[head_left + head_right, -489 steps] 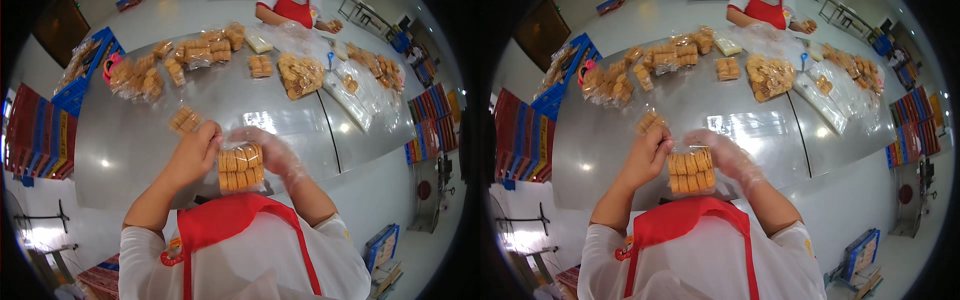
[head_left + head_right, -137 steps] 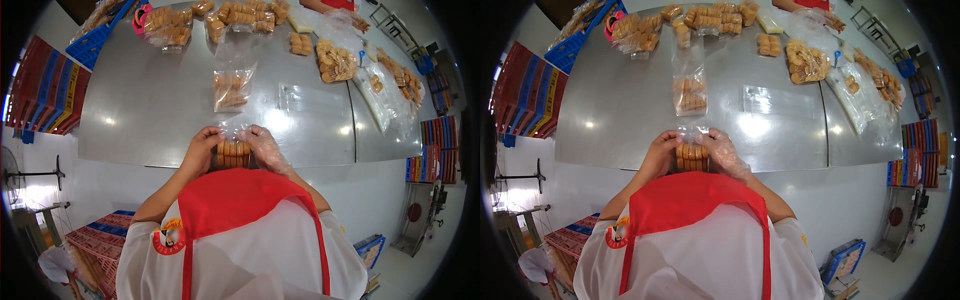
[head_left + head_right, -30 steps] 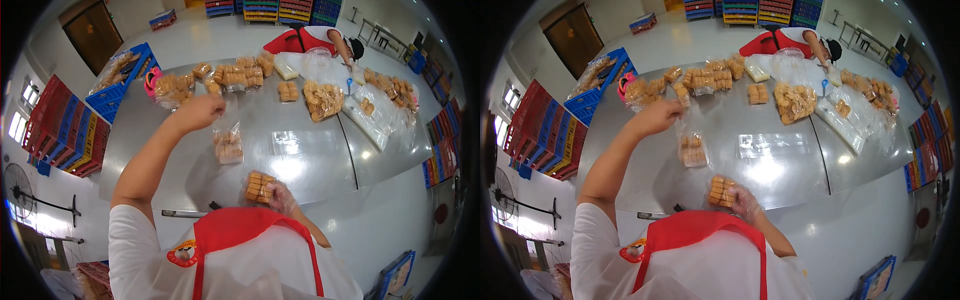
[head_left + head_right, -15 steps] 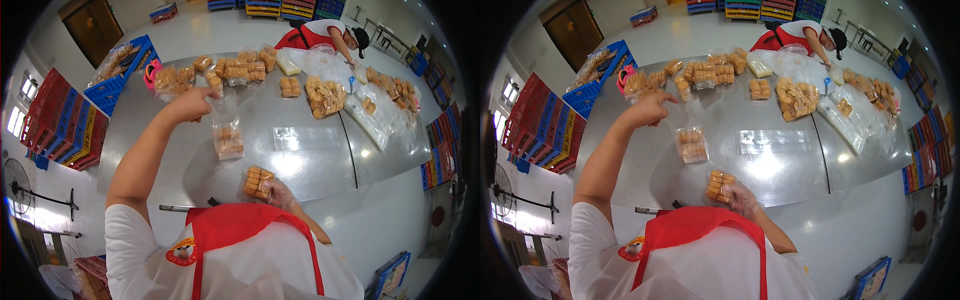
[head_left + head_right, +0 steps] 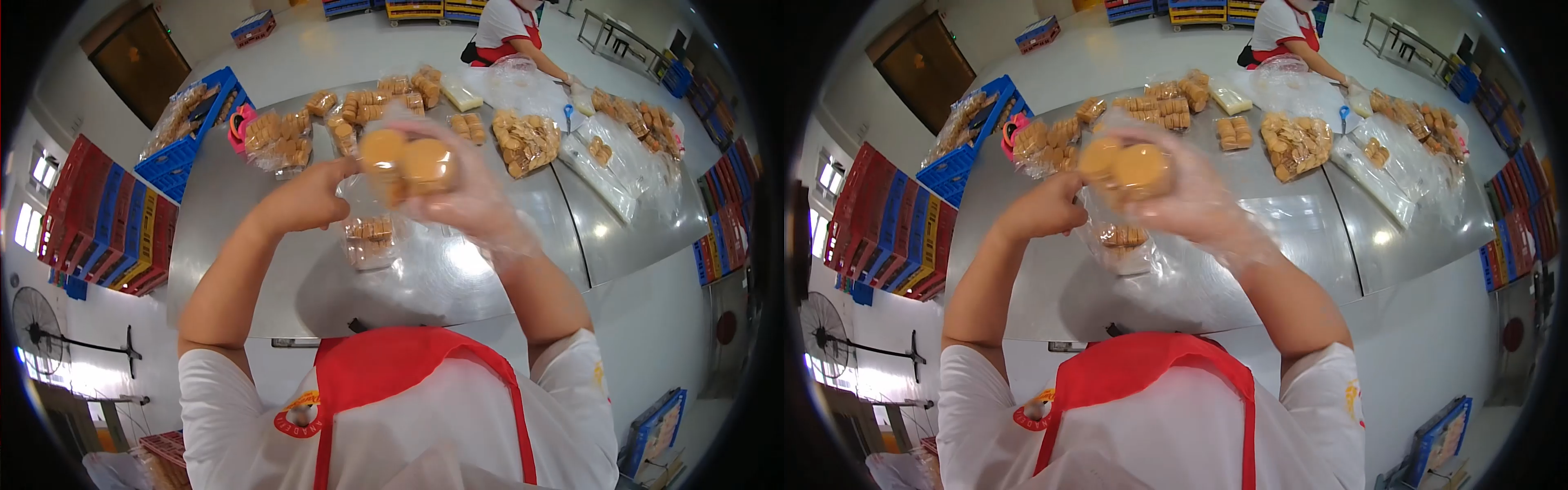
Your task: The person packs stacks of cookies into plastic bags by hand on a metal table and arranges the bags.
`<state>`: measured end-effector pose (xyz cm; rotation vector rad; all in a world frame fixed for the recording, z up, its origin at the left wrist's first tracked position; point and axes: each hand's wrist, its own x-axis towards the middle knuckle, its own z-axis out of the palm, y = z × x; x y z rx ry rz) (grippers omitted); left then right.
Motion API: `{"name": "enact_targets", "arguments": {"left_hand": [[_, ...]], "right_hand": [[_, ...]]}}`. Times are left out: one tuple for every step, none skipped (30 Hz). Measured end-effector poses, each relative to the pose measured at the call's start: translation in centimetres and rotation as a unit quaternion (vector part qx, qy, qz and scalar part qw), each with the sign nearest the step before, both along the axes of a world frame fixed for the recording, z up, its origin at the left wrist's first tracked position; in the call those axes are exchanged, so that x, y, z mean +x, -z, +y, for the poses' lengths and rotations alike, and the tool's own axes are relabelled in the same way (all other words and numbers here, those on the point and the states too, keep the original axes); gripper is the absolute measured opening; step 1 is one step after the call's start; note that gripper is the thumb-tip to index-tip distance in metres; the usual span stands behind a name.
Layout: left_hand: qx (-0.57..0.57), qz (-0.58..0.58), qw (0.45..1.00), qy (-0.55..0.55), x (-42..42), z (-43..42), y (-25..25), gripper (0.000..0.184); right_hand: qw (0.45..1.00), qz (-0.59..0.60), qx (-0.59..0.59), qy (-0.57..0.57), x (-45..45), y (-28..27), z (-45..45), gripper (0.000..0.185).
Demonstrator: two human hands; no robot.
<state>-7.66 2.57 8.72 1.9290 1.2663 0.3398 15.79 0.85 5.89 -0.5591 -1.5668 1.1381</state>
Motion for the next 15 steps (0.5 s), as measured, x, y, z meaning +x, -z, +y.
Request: {"name": "enact_targets", "arguments": {"left_hand": [[-0.021, 0.0, 1.0, -0.007, 0.0, -0.2, -0.3, 0.06], [-0.043, -0.001, 0.999, -0.016, -0.2, -0.3, -0.6, 0.058], [-0.053, -0.009, 0.998, -0.025, -0.5, -0.3, -0.4, 0.055], [-0.066, -0.018, 0.997, -0.036, -1.0, -0.2, 0.2, 0.053], [-0.079, -0.028, 0.995, -0.048, -1.5, -0.2, 0.8, 0.051], [-0.083, -0.017, 0.996, -0.042, -1.9, 0.0, 1.3, 0.052], [-0.089, -0.006, 0.995, -0.035, -2.3, 0.4, 1.8, 0.054], [-0.096, 0.005, 0.995, -0.029, -2.6, 0.5, 2.2, 0.056], [-0.108, -0.037, 0.993, -0.028, -2.8, 0.3, 2.3, 0.059], [-0.117, -0.08, 0.99, -0.026, -2.8, -0.1, 2.0, 0.061], [-0.126, -0.122, 0.984, -0.024, -2.8, -0.5, 1.7, 0.064], [-0.122, -0.121, 0.985, -0.021, -2.5, -0.8, 1.4, 0.066], [-0.117, -0.119, 0.986, -0.017, -2.1, -1.0, 1.1, 0.069], [-0.111, -0.116, 0.987, -0.012, -1.7, -1.1, 0.9, 0.071], [-0.089, -0.12, 0.989, -0.017, -1.1, -1.4, 0.8, 0.073]], "right_hand": [[0.998, -0.052, 0.026, -0.013, -0.8, -0.8, 0.7, 0.065], [0.993, -0.104, 0.05, -0.027, -1.6, -1.5, 1.3, 0.063], [0.984, -0.157, 0.075, -0.043, -2.0, -1.9, 1.8, 0.061], [0.977, -0.197, 0.059, -0.063, -2.3, -2.0, 2.0, 0.06], [0.967, -0.238, 0.043, -0.084, -2.5, -2.0, 2.3, 0.06], [0.954, -0.279, 0.026, -0.106, -2.8, -2.0, 2.5, 0.059], [0.946, -0.299, 0.042, -0.114, -2.8, -2.1, 2.8, 0.058], [0.938, -0.319, 0.058, -0.122, -2.6, -2.2, 3.0, 0.058], [0.929, -0.338, 0.074, -0.129, -2.6, -2.6, 3.1, 0.058], [0.907, -0.396, 0.067, -0.129, -2.8, -3.1, 3.1, 0.055], [0.881, -0.452, 0.06, -0.128, -3.0, -4.0, 3.0, 0.053], [0.851, -0.506, 0.053, -0.126, -3.1, -4.6, 2.8, 0.051], [0.816, -0.561, 0.058, -0.128, -3.5, -4.9, 2.6, 0.048], [0.778, -0.612, 0.063, -0.128, -4.1, -5.2, 2.4, 0.046], [0.736, -0.661, 0.069, -0.128, -4.7, -5.3, 2.2, 0.044]]}}
